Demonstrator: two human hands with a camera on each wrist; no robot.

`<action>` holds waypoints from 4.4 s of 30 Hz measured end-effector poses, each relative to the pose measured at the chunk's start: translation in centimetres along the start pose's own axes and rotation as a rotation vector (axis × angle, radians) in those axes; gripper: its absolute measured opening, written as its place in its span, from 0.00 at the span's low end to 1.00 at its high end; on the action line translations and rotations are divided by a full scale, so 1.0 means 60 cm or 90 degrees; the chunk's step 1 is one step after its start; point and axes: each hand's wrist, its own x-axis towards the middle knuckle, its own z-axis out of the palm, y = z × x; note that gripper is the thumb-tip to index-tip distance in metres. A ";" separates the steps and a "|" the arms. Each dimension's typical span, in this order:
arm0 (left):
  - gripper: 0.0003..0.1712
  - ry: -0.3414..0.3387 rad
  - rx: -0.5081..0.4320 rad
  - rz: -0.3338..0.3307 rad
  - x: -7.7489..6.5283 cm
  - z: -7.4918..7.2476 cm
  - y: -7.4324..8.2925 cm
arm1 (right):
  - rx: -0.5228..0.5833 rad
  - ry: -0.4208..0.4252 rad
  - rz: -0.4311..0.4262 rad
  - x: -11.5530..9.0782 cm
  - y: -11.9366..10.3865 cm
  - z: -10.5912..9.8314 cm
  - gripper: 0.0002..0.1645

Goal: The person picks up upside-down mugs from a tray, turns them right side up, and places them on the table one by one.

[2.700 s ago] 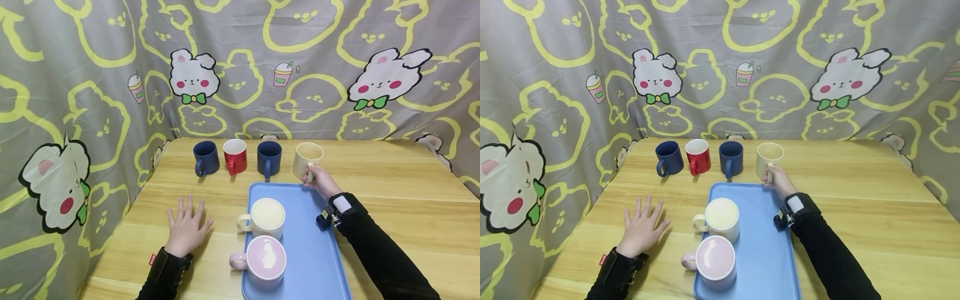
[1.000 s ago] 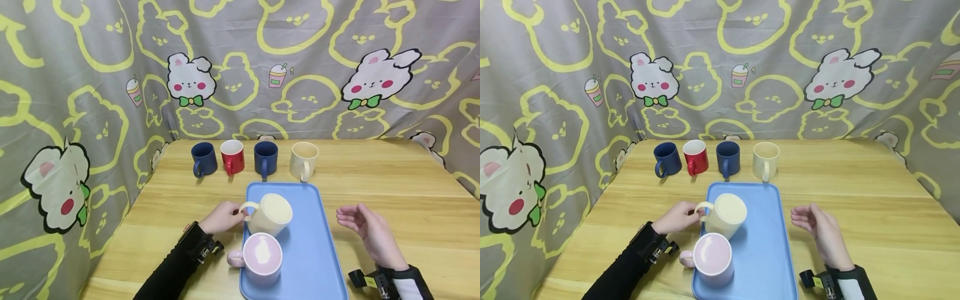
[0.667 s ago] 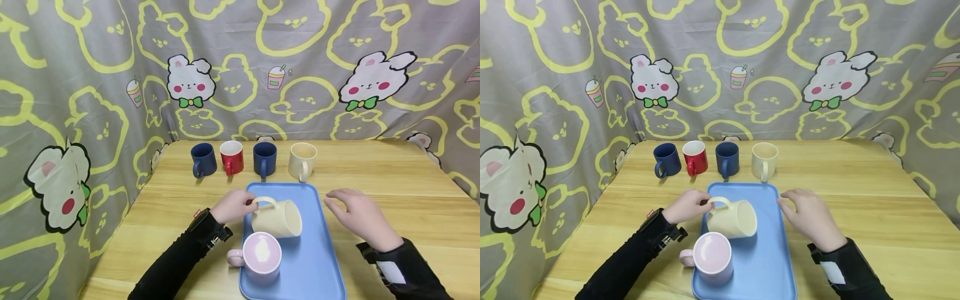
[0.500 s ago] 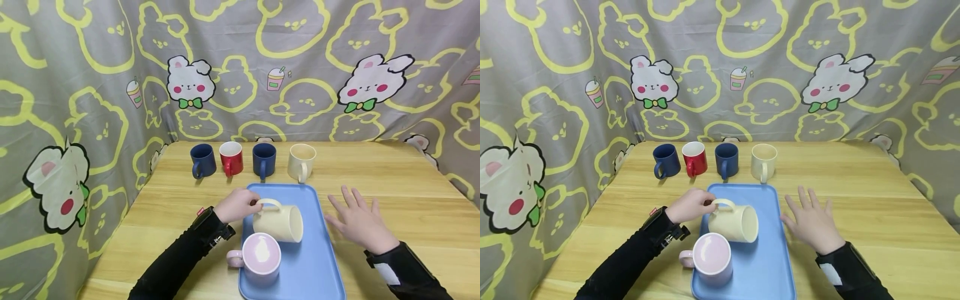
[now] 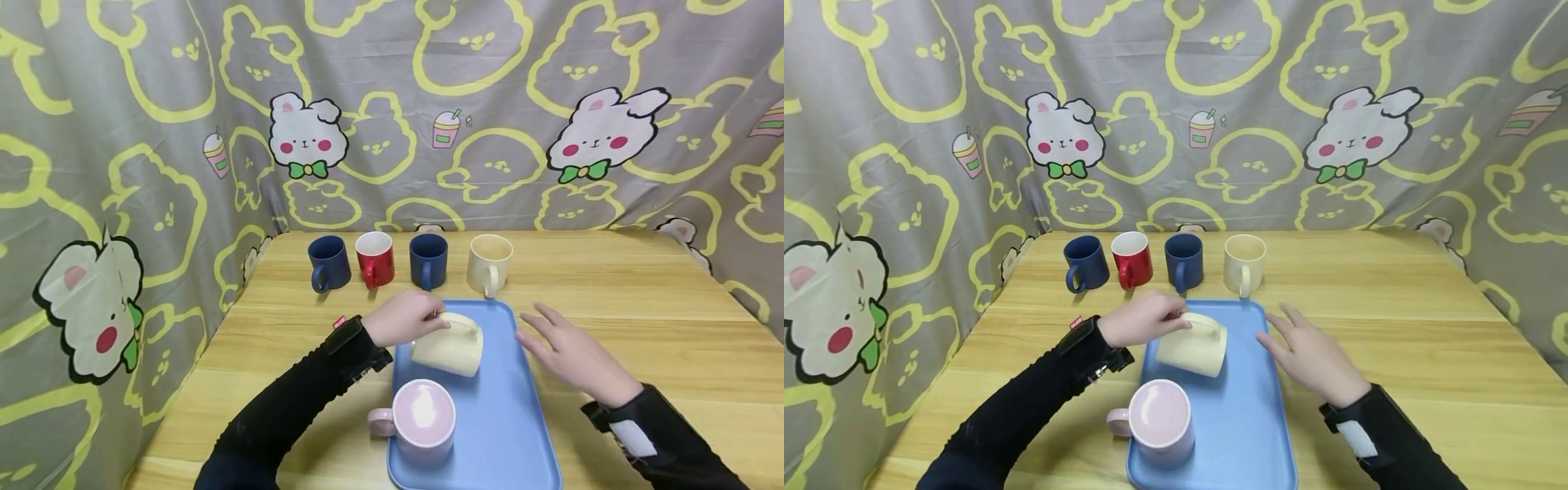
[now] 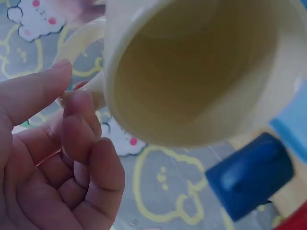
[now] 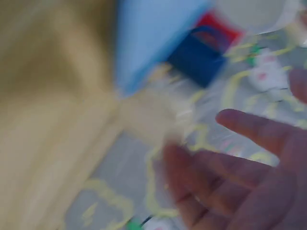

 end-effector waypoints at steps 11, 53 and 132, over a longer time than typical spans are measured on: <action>0.10 -0.019 0.023 0.033 0.030 -0.031 0.027 | 0.242 -0.207 -0.059 0.103 -0.109 -0.037 0.22; 0.37 0.082 0.084 -0.448 -0.297 0.097 -0.104 | 0.747 0.201 0.333 0.042 0.132 -0.026 0.35; 0.08 0.049 -0.204 -0.130 -0.274 0.141 -0.011 | -0.162 -0.032 0.064 -0.112 0.083 0.090 0.41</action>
